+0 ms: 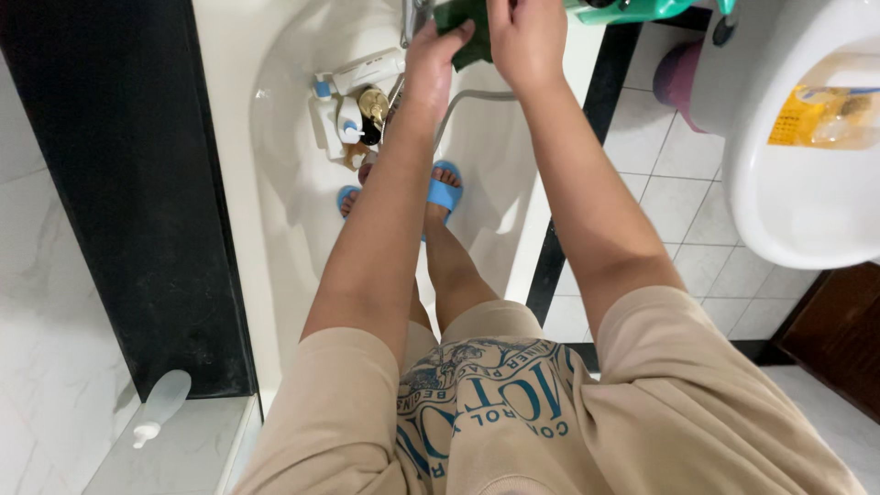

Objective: The person cleans the bathroom wall and ledge with a sponge, then rinses the area and several bottles with water from a handheld showerhead.

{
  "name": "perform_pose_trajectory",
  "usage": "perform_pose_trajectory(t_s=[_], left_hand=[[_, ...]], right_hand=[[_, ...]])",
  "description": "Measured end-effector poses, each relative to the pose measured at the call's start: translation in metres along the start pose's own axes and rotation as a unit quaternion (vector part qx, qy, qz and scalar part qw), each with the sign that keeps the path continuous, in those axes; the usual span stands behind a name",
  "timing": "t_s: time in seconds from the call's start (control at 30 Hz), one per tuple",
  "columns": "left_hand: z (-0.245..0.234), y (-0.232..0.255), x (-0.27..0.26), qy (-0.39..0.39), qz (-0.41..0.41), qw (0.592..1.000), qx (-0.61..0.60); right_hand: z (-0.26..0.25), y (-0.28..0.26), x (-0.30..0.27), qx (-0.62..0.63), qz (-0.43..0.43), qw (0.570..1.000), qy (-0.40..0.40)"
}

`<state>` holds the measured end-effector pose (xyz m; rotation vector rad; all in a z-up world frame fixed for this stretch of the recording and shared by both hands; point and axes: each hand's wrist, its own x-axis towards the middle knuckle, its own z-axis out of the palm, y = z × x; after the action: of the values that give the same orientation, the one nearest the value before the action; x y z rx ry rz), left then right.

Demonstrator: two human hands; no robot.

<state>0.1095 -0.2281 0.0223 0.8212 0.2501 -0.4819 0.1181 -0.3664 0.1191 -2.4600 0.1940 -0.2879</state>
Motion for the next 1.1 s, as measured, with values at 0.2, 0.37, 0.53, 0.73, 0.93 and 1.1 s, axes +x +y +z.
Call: perform_pose_trajectory(t_s=[0.2,0.37,0.53,0.73,0.93,1.1], left_hand=[[0.005,0.016,-0.007,0.003,-0.017,0.994,-0.109],[-0.002,0.011,-0.016,0.056,-0.055,0.993,-0.092],[-0.018,0.022,-0.013,0.128,-0.069,0.984,0.100],[-0.104,0.033,-0.068,0.147,-0.038,0.874,0.461],[-0.142,0.063,-0.106,0.105,0.068,0.760,0.637],[-0.148,0.105,-0.149,0.218,-0.068,0.949,0.217]], right_hand=[[-0.053,-0.054,-0.049,0.094,0.010,0.995,0.044],[-0.080,-0.070,-0.074,0.100,0.059,0.993,0.032],[-0.106,-0.092,-0.103,0.128,0.103,0.986,0.014],[-0.136,-0.131,-0.146,0.109,0.099,0.988,-0.044],[-0.124,-0.179,-0.181,0.105,0.059,0.993,0.000],[-0.106,-0.199,-0.189,0.110,0.025,0.994,-0.008]])
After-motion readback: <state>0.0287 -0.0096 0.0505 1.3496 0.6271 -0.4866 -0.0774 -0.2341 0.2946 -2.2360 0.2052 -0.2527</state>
